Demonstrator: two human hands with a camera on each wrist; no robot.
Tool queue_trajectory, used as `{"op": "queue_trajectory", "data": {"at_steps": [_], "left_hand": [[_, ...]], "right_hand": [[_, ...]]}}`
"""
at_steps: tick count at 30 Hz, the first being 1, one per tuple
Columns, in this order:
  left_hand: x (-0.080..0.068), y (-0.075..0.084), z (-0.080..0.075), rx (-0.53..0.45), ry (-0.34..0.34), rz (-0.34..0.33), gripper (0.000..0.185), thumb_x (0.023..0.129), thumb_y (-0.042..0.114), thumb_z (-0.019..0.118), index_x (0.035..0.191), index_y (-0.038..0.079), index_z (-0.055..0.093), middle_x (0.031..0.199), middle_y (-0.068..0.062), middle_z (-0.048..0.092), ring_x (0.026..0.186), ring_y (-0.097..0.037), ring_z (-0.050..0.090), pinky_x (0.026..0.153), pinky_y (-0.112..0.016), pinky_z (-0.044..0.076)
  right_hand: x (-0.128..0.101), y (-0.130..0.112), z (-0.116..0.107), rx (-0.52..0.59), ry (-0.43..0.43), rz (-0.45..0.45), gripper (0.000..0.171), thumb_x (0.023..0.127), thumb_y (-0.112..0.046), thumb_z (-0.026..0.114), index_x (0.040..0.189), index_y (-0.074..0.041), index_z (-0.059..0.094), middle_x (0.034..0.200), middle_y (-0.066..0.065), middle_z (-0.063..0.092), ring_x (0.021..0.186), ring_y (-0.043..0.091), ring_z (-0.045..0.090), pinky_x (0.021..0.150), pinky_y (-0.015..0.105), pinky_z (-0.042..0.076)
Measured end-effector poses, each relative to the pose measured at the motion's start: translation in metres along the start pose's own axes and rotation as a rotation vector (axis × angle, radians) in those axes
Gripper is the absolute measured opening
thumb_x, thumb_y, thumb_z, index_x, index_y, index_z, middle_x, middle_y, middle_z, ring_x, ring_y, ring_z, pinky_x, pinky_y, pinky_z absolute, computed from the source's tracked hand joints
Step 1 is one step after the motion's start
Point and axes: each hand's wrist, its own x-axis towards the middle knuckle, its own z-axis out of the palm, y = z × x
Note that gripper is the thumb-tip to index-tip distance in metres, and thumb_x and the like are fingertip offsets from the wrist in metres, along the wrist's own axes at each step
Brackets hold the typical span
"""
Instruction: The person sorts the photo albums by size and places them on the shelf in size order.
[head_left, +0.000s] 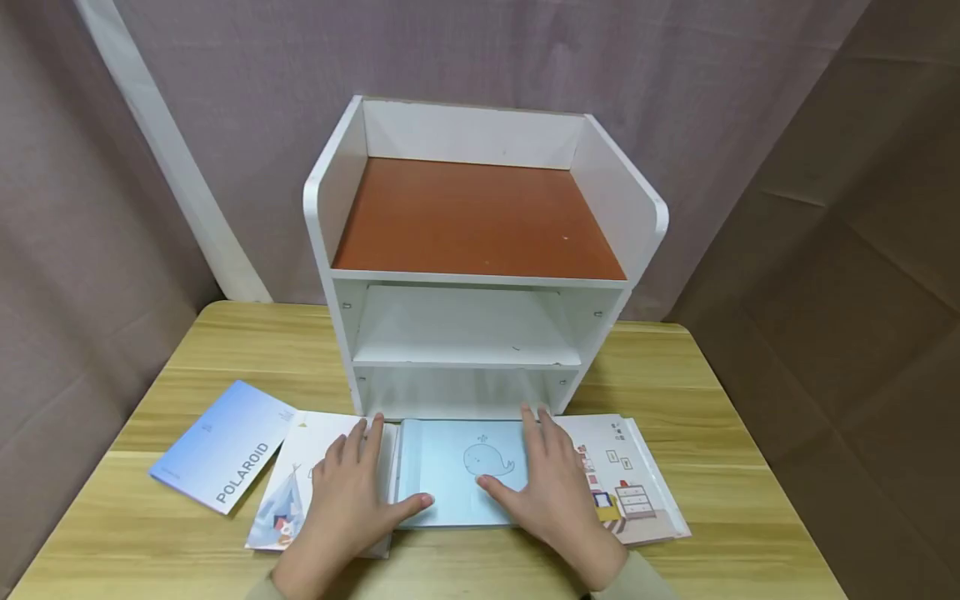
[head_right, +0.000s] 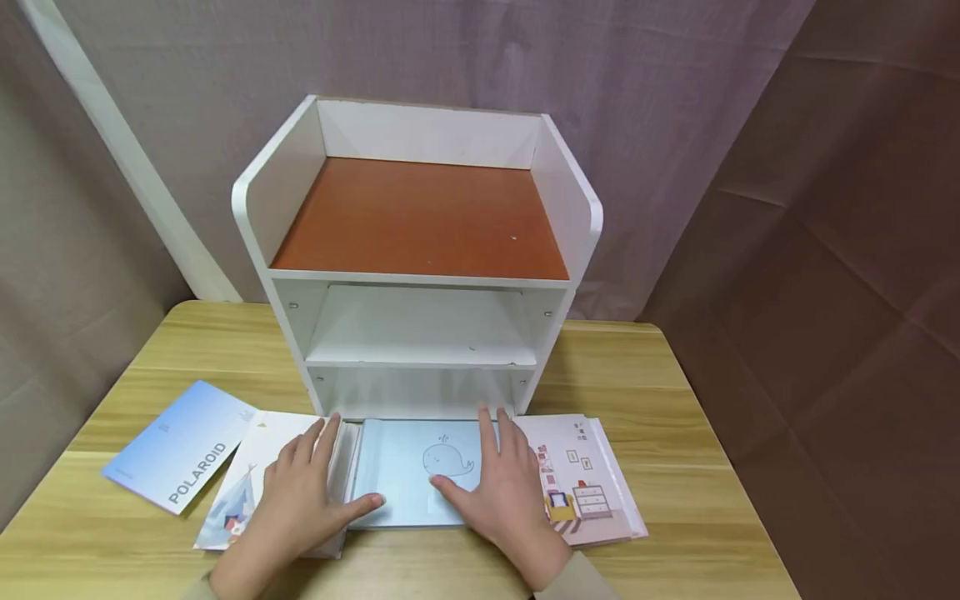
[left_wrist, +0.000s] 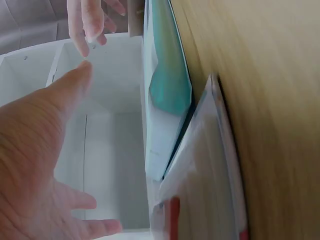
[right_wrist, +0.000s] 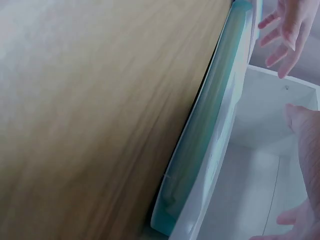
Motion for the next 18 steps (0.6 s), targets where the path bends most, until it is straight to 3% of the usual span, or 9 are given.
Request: {"op": "queue_trajectory", "data": {"at_steps": [4,10,18], "left_hand": [[0.0,0.006,0.001,-0.119,-0.008,-0.018,0.127,0.058,0.088,0.061,0.152,0.009,0.027,0.139,-0.021,0.043,0.117,-0.047,0.045,0.087,-0.065,0.041],[0.0,0.012,0.004,-0.291,-0.064,-0.05,0.13,0.058,0.08,0.071,0.152,0.003,0.023,0.139,-0.026,0.041,0.125,-0.046,0.041,0.101,-0.058,0.038],[0.0,0.017,0.012,-0.335,-0.106,-0.055,0.131,0.058,0.069,0.08,0.152,0.0,0.02,0.139,-0.026,0.043,0.125,-0.042,0.042,0.103,-0.056,0.036]], "right_hand": [[-0.003,0.0,-0.001,0.073,-0.022,0.063,0.117,0.069,-0.079,0.063,0.152,-0.007,0.025,0.142,0.022,0.038,0.125,0.037,0.04,0.101,0.052,0.04],[-0.006,-0.002,0.0,0.088,-0.041,0.11,0.122,0.067,-0.075,0.069,0.148,0.004,0.026,0.136,0.028,0.039,0.123,0.04,0.041,0.1,0.052,0.041],[-0.011,-0.003,0.006,0.052,-0.097,0.109,0.129,0.06,-0.071,0.077,0.142,0.015,0.026,0.132,0.034,0.038,0.119,0.044,0.041,0.1,0.051,0.041]]}}
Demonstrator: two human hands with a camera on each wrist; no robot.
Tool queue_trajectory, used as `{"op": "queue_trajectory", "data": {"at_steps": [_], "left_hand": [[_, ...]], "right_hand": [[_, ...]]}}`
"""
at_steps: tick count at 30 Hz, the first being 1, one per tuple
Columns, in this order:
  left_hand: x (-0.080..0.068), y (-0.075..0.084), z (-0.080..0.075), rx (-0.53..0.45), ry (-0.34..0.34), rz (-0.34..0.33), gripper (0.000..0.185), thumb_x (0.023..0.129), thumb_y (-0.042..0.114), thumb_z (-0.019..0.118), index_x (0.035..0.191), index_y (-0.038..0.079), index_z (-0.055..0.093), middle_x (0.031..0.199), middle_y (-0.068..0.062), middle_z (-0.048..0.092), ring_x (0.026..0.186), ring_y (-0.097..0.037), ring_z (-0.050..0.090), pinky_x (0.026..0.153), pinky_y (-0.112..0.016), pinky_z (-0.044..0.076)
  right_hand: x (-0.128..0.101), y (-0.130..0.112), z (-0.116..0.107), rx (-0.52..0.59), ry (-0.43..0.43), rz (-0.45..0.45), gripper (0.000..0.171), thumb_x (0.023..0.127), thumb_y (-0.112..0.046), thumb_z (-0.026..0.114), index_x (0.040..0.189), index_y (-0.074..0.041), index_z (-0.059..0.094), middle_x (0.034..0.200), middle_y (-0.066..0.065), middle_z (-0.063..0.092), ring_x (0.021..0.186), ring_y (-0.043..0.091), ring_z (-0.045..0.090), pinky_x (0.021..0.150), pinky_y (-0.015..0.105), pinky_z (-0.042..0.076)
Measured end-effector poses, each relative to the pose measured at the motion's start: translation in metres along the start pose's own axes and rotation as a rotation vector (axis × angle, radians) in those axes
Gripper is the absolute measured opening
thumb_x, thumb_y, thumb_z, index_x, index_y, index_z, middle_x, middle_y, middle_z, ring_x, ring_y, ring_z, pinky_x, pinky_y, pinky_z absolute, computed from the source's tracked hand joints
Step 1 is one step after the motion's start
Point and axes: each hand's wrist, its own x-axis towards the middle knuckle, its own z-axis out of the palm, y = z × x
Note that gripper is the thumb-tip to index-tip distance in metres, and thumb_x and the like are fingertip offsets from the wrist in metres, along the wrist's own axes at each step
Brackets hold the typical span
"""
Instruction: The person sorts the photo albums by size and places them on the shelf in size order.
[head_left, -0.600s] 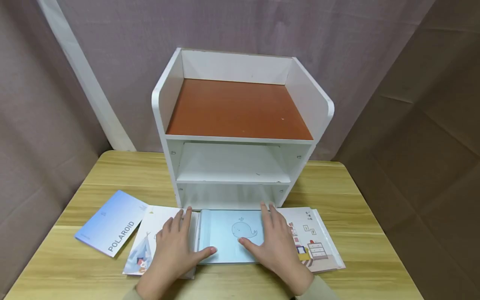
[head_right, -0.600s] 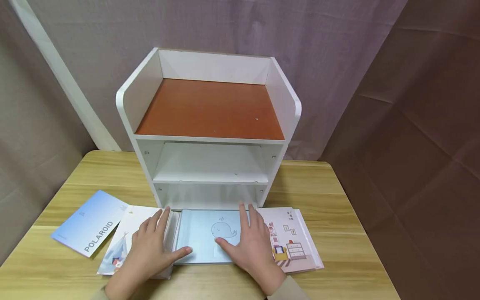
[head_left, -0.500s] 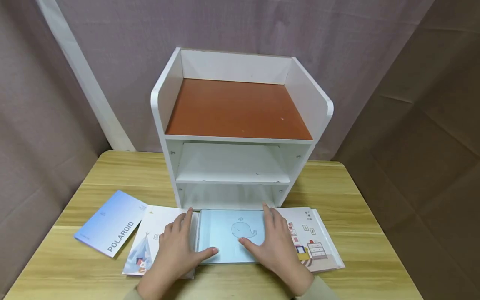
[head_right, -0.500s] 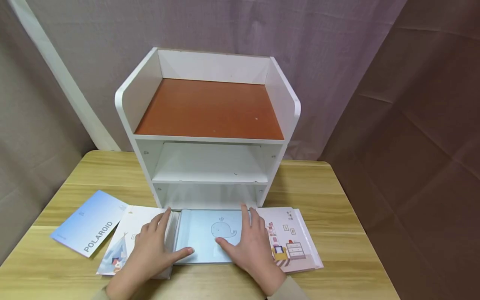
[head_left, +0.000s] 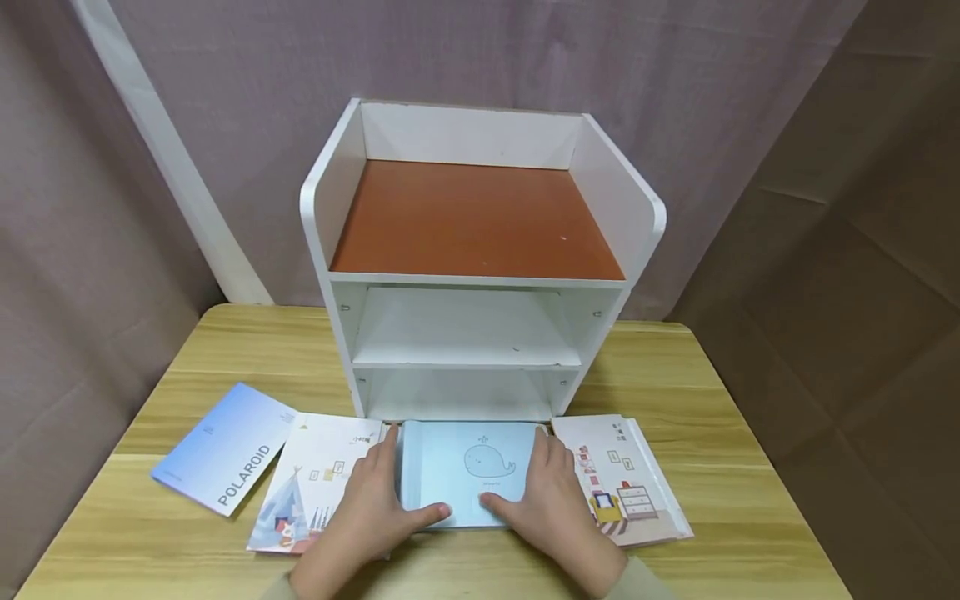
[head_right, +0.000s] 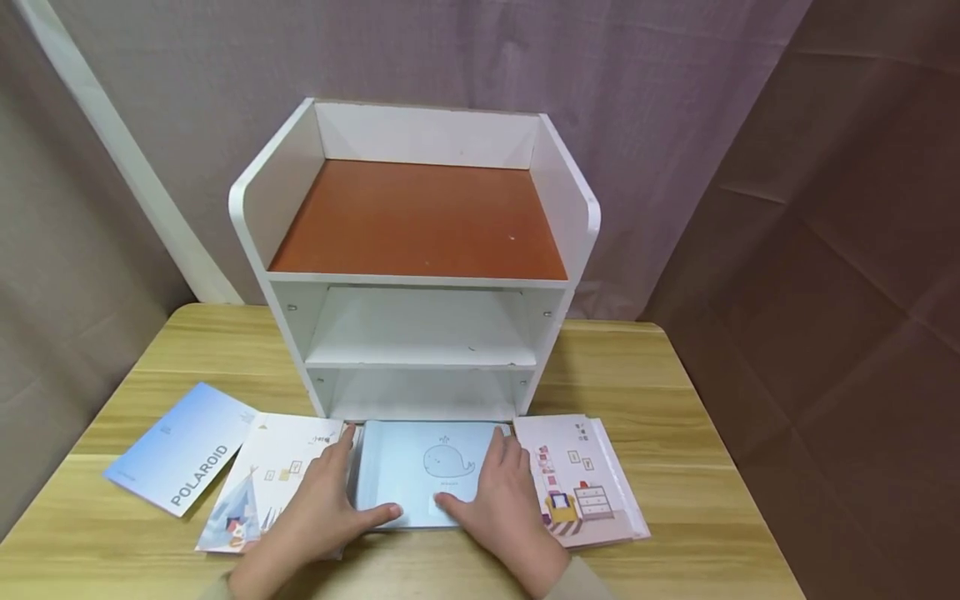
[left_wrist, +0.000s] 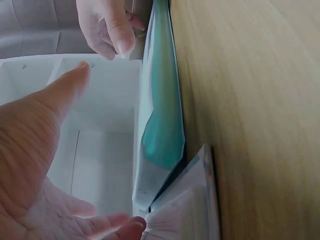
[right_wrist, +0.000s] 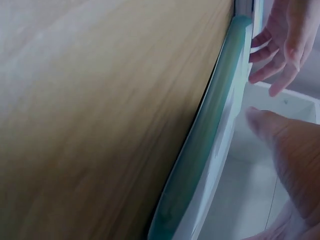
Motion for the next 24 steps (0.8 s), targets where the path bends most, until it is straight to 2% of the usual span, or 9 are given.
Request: {"op": "queue_trajectory", "data": {"at_steps": [7,13,17,21,24], "left_hand": [[0.0015,-0.0009,0.0052,0.035,0.01,0.033,0.131,0.058,0.067,0.082,0.151,-0.002,0.021,0.137,-0.025,0.047,0.12,-0.042,0.047,0.102,-0.055,0.037],[0.0034,-0.0016,0.0068,0.084,0.022,0.036,0.13,0.057,0.068,0.082,0.15,-0.003,0.024,0.134,-0.024,0.05,0.115,-0.041,0.051,0.099,-0.053,0.04],[0.0042,-0.0018,0.0096,0.101,0.033,0.04,0.129,0.055,0.065,0.084,0.148,-0.004,0.026,0.132,-0.023,0.052,0.113,-0.039,0.051,0.099,-0.051,0.04],[0.0036,-0.0005,0.0106,0.086,0.017,0.049,0.126,0.056,0.062,0.086,0.146,-0.006,0.029,0.13,-0.026,0.052,0.115,-0.041,0.05,0.101,-0.053,0.038],[0.0036,0.0013,0.0092,0.034,-0.024,0.042,0.124,0.059,0.06,0.085,0.145,-0.008,0.028,0.135,-0.029,0.047,0.12,-0.044,0.046,0.103,-0.055,0.036]], "right_hand": [[-0.0011,0.0008,0.006,-0.07,-0.043,-0.022,0.132,0.06,-0.074,0.075,0.141,0.018,0.026,0.134,0.04,0.036,0.121,0.049,0.04,0.1,0.052,0.042],[0.0009,-0.0002,0.0044,-0.052,-0.117,-0.005,0.133,0.063,-0.076,0.071,0.143,0.018,0.021,0.139,0.045,0.029,0.126,0.056,0.035,0.104,0.056,0.036],[0.001,0.0005,0.0046,-0.041,-0.168,0.02,0.133,0.064,-0.078,0.069,0.143,0.018,0.02,0.137,0.044,0.032,0.126,0.056,0.035,0.104,0.055,0.036],[0.001,0.0016,0.007,-0.025,-0.181,0.021,0.133,0.065,-0.078,0.068,0.143,0.019,0.02,0.135,0.043,0.036,0.125,0.055,0.037,0.104,0.055,0.037],[0.0011,0.0014,0.0089,-0.028,-0.173,0.013,0.134,0.064,-0.079,0.067,0.142,0.019,0.021,0.134,0.043,0.038,0.124,0.055,0.038,0.103,0.054,0.037]]}}
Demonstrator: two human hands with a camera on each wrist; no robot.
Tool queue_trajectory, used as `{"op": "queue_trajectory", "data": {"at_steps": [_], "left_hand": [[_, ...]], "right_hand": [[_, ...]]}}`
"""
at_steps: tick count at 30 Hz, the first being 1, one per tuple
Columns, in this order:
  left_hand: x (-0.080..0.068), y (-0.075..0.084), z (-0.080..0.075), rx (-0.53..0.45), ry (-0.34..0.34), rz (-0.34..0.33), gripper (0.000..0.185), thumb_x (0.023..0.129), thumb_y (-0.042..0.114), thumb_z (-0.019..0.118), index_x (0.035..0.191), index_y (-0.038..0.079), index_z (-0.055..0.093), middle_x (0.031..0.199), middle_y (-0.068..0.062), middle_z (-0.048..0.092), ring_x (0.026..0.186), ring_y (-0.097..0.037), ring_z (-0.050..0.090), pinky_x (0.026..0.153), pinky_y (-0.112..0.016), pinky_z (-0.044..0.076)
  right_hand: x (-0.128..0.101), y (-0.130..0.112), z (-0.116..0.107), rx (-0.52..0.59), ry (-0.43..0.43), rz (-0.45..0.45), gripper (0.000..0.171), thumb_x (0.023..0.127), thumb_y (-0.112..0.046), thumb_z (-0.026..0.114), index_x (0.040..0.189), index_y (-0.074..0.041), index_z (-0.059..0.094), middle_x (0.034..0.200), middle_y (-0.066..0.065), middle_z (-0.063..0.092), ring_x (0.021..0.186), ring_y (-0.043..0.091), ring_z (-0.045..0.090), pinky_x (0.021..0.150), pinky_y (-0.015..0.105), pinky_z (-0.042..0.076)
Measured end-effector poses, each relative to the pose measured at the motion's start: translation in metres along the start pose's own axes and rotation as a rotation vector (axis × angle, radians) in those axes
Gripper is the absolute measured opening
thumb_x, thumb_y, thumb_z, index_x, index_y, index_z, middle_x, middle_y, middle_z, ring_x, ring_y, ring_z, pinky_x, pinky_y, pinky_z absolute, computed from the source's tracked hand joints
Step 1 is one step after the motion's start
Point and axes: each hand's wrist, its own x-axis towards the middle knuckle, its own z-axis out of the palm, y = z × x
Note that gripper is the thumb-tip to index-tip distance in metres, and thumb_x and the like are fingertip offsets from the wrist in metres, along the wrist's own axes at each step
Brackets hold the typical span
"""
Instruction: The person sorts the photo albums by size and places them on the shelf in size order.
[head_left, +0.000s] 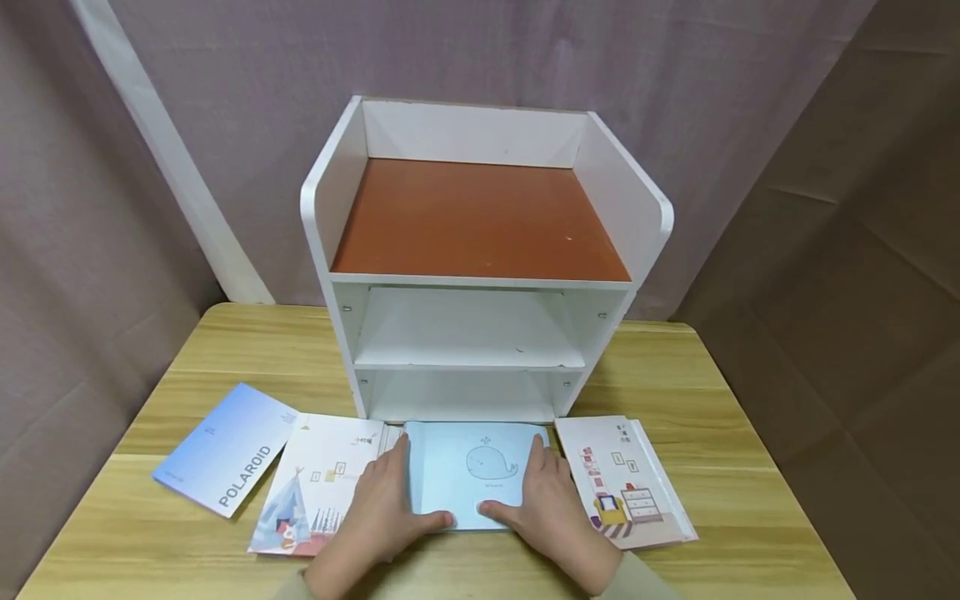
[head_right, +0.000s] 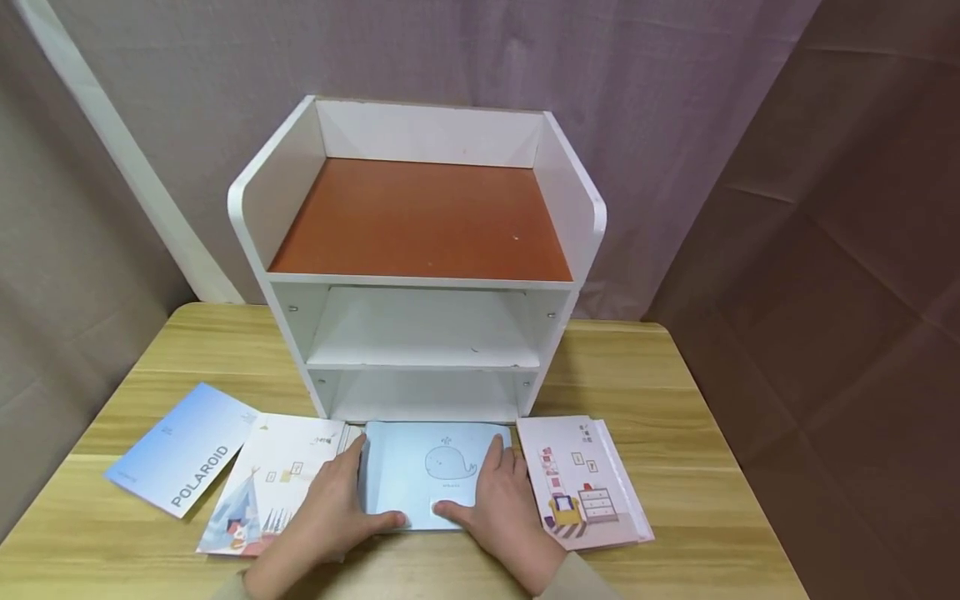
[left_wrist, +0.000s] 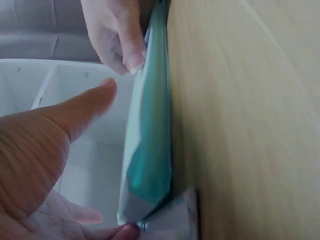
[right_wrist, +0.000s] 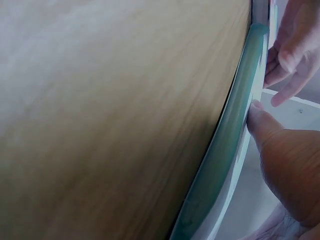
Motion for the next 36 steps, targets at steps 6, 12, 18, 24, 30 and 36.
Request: {"op": "queue_trajectory", "data": {"at_steps": [6,12,18,24,30,36], "left_hand": [[0.006,0.002,-0.008,-0.213,-0.04,-0.039,0.113,0.066,0.048,0.087,0.143,-0.012,0.029,0.128,-0.029,0.052,0.112,-0.038,0.053,0.096,-0.052,0.044],[0.008,0.002,-0.016,-0.532,-0.08,-0.196,0.102,0.072,0.033,0.086,0.144,-0.009,0.027,0.116,-0.018,0.056,0.1,-0.026,0.058,0.087,-0.043,0.05],[0.005,0.005,-0.017,-0.773,-0.007,-0.294,0.085,0.082,0.021,0.078,0.144,-0.011,0.029,0.126,-0.023,0.052,0.114,-0.031,0.052,0.093,-0.042,0.049],[0.002,0.007,-0.01,-0.963,-0.11,-0.269,0.077,0.089,0.01,0.069,0.15,0.0,0.022,0.131,-0.025,0.051,0.111,-0.031,0.057,0.085,-0.04,0.054],[-0.005,0.011,-0.004,-0.924,-0.129,-0.199,0.089,0.088,0.0,0.064,0.155,0.022,0.009,0.144,-0.022,0.037,0.12,-0.033,0.049,0.095,-0.042,0.047],[-0.01,0.014,-0.004,-0.933,-0.103,-0.187,0.087,0.09,-0.005,0.057,0.155,0.024,0.008,0.144,-0.026,0.036,0.12,-0.034,0.05,0.094,-0.041,0.049]], "right_hand": [[0.0,0.0,0.002,-0.014,0.01,-0.011,0.132,0.065,-0.08,0.064,0.141,0.02,0.024,0.133,0.042,0.04,0.124,0.053,0.038,0.103,0.053,0.038],[-0.001,-0.003,0.004,0.002,-0.005,0.001,0.131,0.065,-0.079,0.064,0.142,0.018,0.022,0.136,0.041,0.038,0.125,0.052,0.037,0.104,0.053,0.037],[-0.004,-0.003,0.004,-0.01,0.019,-0.013,0.128,0.066,-0.077,0.066,0.142,0.018,0.023,0.134,0.041,0.039,0.121,0.051,0.039,0.102,0.052,0.039],[-0.005,-0.002,0.002,-0.012,0.032,-0.027,0.125,0.069,-0.075,0.066,0.141,0.018,0.025,0.133,0.04,0.04,0.12,0.051,0.04,0.101,0.053,0.039],[-0.004,-0.002,-0.002,0.028,0.0,-0.011,0.124,0.069,-0.075,0.065,0.142,0.016,0.025,0.135,0.041,0.038,0.123,0.052,0.038,0.103,0.054,0.037],[-0.003,0.001,-0.006,0.142,-0.051,0.033,0.125,0.066,-0.075,0.067,0.144,0.014,0.026,0.142,0.036,0.035,0.13,0.05,0.032,0.108,0.055,0.03]]}}
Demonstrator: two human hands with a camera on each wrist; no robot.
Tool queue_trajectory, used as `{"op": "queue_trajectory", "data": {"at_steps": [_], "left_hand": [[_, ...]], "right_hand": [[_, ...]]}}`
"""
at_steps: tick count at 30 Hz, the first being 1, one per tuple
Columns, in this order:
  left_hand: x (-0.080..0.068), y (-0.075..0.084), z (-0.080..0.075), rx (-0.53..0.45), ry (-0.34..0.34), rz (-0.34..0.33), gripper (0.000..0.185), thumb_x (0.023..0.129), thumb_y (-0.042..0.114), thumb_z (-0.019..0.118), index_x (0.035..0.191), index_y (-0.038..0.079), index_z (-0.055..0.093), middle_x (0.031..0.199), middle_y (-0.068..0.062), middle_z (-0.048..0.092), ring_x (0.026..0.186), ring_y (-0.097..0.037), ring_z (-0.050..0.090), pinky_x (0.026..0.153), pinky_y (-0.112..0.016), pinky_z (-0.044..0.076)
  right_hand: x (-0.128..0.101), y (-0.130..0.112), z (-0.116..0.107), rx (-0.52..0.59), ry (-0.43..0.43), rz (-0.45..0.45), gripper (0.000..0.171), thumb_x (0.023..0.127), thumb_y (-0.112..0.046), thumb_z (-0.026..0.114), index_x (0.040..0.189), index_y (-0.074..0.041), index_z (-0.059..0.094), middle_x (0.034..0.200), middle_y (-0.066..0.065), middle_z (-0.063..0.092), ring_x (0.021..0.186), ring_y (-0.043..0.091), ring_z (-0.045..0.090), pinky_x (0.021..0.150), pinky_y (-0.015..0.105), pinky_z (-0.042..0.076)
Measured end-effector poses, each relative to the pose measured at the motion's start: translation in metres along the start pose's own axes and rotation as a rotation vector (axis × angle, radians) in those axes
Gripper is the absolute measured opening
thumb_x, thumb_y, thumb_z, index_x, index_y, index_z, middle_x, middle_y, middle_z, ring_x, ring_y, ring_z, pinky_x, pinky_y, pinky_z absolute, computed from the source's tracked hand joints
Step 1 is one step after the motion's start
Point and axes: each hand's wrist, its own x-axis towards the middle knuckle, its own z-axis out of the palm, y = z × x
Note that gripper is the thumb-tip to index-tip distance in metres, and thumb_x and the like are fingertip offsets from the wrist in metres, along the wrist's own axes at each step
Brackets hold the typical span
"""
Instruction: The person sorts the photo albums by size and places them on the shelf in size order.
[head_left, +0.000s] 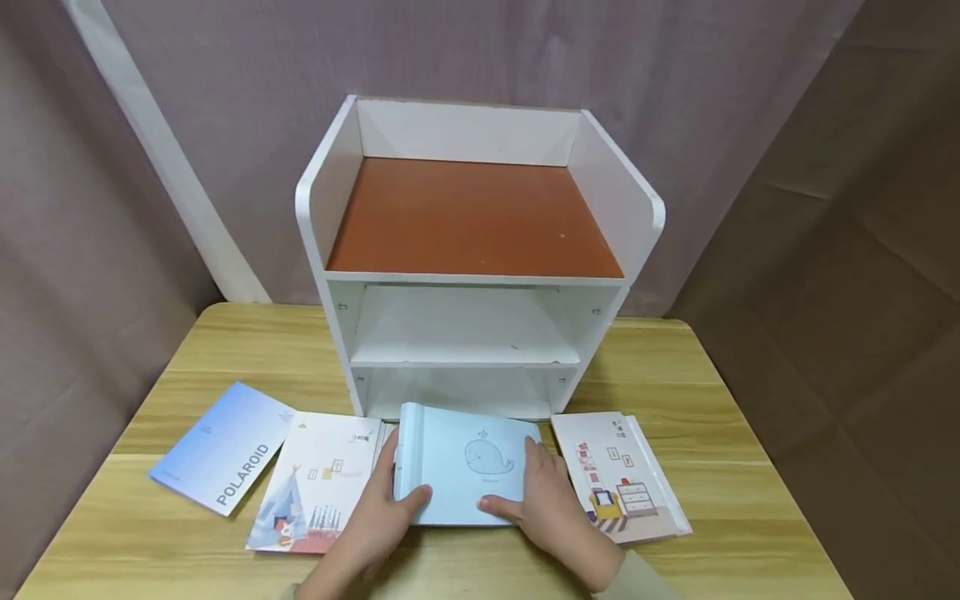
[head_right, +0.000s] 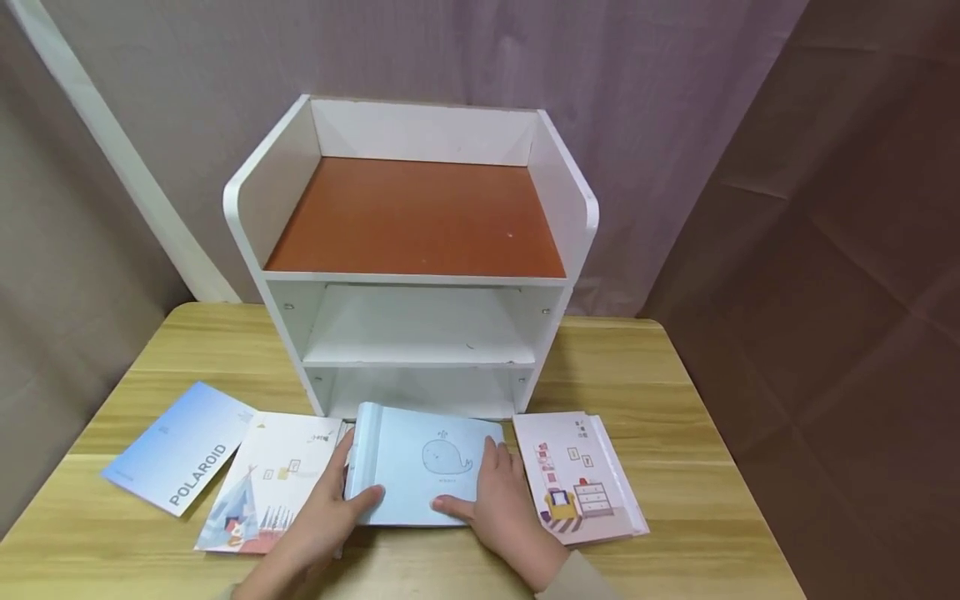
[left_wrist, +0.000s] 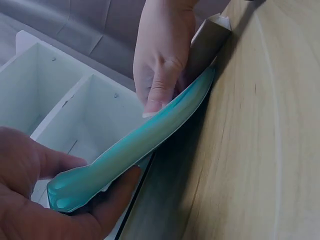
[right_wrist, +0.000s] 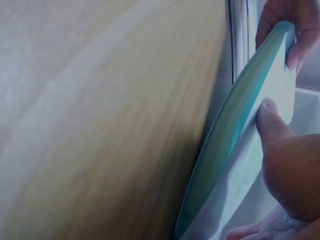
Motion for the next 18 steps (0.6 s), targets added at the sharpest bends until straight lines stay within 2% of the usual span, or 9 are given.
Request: {"op": "queue_trajectory", "data": {"at_steps": [6,10,15,18], "left_hand": [[-0.01,0.001,-0.003,-0.088,0.023,-0.017,0.082,0.09,-0.008,0.055,0.154,0.022,0.013,0.14,-0.025,0.042,0.116,-0.033,0.053,0.09,-0.04,0.052],[-0.016,0.002,-0.01,-0.198,-0.01,-0.033,0.077,0.091,-0.008,0.054,0.153,0.02,0.017,0.139,-0.025,0.043,0.115,-0.034,0.055,0.088,-0.042,0.053],[-0.024,0.007,-0.017,-0.294,-0.072,-0.032,0.076,0.092,-0.005,0.054,0.153,0.018,0.015,0.147,-0.025,0.034,0.118,-0.036,0.054,0.089,-0.046,0.052],[-0.027,0.01,-0.019,-0.343,-0.073,-0.025,0.076,0.093,-0.005,0.054,0.153,0.017,0.014,0.151,-0.023,0.028,0.121,-0.035,0.052,0.091,-0.045,0.05]], "right_hand": [[0.0,0.005,0.0,0.141,-0.004,0.01,0.118,0.071,-0.071,0.068,0.145,0.011,0.027,0.146,0.03,0.035,0.134,0.045,0.032,0.11,0.055,0.028],[-0.002,0.005,-0.003,0.243,0.016,0.021,0.106,0.079,-0.066,0.065,0.147,0.005,0.028,0.147,0.025,0.037,0.135,0.039,0.033,0.11,0.054,0.028],[-0.006,0.006,-0.01,0.318,0.023,0.06,0.1,0.083,-0.069,0.058,0.149,0.0,0.027,0.148,0.022,0.038,0.135,0.035,0.037,0.109,0.052,0.031],[-0.007,0.007,-0.013,0.354,0.025,0.075,0.097,0.085,-0.069,0.054,0.151,-0.003,0.026,0.149,0.021,0.037,0.136,0.035,0.035,0.109,0.052,0.03]]}}
